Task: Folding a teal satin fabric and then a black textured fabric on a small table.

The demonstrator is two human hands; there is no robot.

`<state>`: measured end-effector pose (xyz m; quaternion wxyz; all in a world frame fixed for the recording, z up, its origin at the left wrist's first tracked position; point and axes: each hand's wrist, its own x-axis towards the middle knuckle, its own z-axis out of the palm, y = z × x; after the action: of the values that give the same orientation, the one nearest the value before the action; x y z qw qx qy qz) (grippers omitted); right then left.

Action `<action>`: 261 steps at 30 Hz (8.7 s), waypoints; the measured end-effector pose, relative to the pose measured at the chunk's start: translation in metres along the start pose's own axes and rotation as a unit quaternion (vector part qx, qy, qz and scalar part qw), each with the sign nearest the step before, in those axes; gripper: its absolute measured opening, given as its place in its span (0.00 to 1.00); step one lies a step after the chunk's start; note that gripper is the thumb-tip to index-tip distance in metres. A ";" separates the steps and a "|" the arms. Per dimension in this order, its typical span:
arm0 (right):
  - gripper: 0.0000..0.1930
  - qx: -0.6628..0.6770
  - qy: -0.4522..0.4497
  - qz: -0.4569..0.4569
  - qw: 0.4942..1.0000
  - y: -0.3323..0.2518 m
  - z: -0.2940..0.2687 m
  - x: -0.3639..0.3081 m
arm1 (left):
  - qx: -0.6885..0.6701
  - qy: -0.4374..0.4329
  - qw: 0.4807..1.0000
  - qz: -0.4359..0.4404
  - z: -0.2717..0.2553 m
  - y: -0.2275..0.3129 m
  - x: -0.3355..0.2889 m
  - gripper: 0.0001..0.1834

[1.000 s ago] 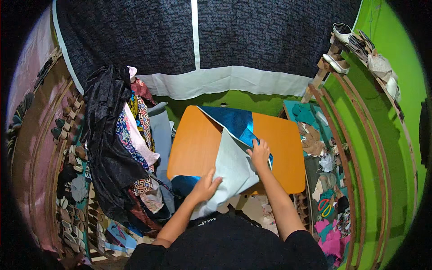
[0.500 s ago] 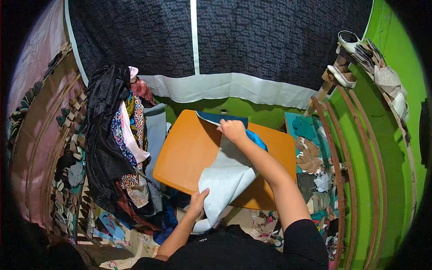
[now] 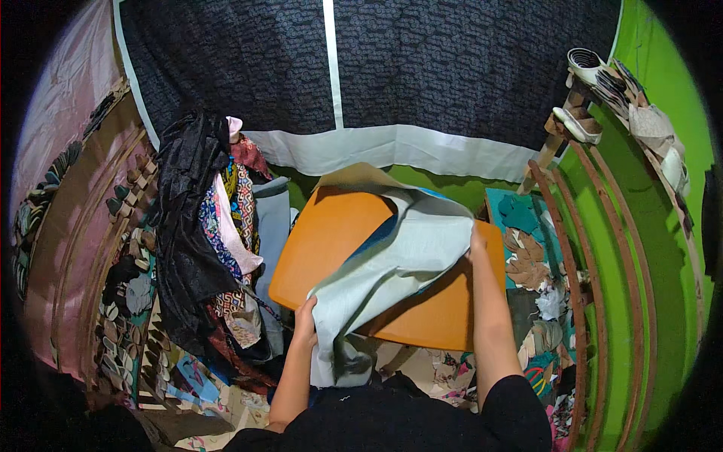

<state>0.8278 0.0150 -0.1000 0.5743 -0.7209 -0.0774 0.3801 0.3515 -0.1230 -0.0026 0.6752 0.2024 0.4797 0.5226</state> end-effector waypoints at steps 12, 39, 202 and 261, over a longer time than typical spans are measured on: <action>0.21 -0.356 0.093 -0.159 0.916 0.101 -0.027 -0.136 | 0.344 -0.062 0.931 0.104 -0.020 -0.029 0.014 0.18; 0.20 -0.631 -0.133 -0.146 0.750 0.036 0.033 -0.164 | 0.785 -0.240 0.497 0.281 0.068 -0.050 0.165 0.46; 0.32 -0.407 0.003 -0.285 0.868 0.104 -0.031 -0.285 | 0.542 0.070 0.834 0.077 -0.174 -0.104 0.037 0.19; 0.33 -0.575 -0.129 -0.354 0.726 0.079 0.075 -0.162 | 0.630 -0.218 0.645 0.374 0.168 -0.058 0.380 0.34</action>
<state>0.6410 -0.0427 -0.0997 0.1274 -0.7772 -0.6043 0.1209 0.5228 0.2361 -0.1365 0.2169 0.8490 0.4156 0.2437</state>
